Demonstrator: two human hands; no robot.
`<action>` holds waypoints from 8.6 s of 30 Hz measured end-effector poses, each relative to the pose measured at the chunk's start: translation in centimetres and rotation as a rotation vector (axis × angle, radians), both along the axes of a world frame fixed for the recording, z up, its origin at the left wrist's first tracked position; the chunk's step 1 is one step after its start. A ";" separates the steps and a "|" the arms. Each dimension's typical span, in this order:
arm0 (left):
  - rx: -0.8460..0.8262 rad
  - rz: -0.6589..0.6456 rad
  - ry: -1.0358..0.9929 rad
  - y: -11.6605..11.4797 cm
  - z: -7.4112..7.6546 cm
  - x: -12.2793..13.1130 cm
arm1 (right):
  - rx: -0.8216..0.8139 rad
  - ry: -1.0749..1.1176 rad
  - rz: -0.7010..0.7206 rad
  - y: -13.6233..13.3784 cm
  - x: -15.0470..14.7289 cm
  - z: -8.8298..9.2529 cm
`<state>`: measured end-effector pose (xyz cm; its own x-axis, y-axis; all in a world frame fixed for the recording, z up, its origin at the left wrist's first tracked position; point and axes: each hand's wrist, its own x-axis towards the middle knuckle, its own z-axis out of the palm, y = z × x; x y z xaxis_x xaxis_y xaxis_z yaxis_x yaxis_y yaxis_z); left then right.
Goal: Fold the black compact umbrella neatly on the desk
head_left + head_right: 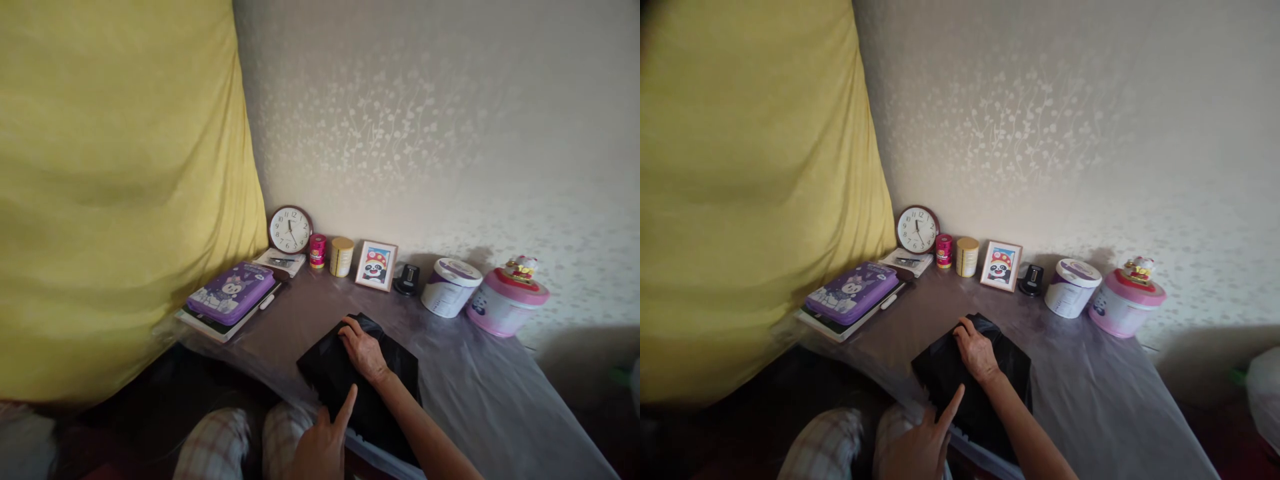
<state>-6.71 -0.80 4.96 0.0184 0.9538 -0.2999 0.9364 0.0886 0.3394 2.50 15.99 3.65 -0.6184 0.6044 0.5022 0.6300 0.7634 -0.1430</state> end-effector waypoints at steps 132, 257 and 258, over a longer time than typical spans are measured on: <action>-0.031 0.101 -0.179 0.4 -1.3 0.0 | 0.038 0.223 0.030 -0.8 -0.3 -1.1; 0.006 0.178 -0.176 0.2 -0.8 -0.7 | 0.005 0.176 0.070 -1.0 -1.2 -0.7; 0.007 0.173 -0.155 0.2 -0.7 -0.6 | 0.009 0.171 0.069 -1.0 -1.3 -0.7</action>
<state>-7.30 -0.61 4.28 -0.1004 0.9488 -0.2994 0.8441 0.2405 0.4791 1.25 14.97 2.92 -0.5632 0.5589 0.6086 0.5433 0.8054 -0.2370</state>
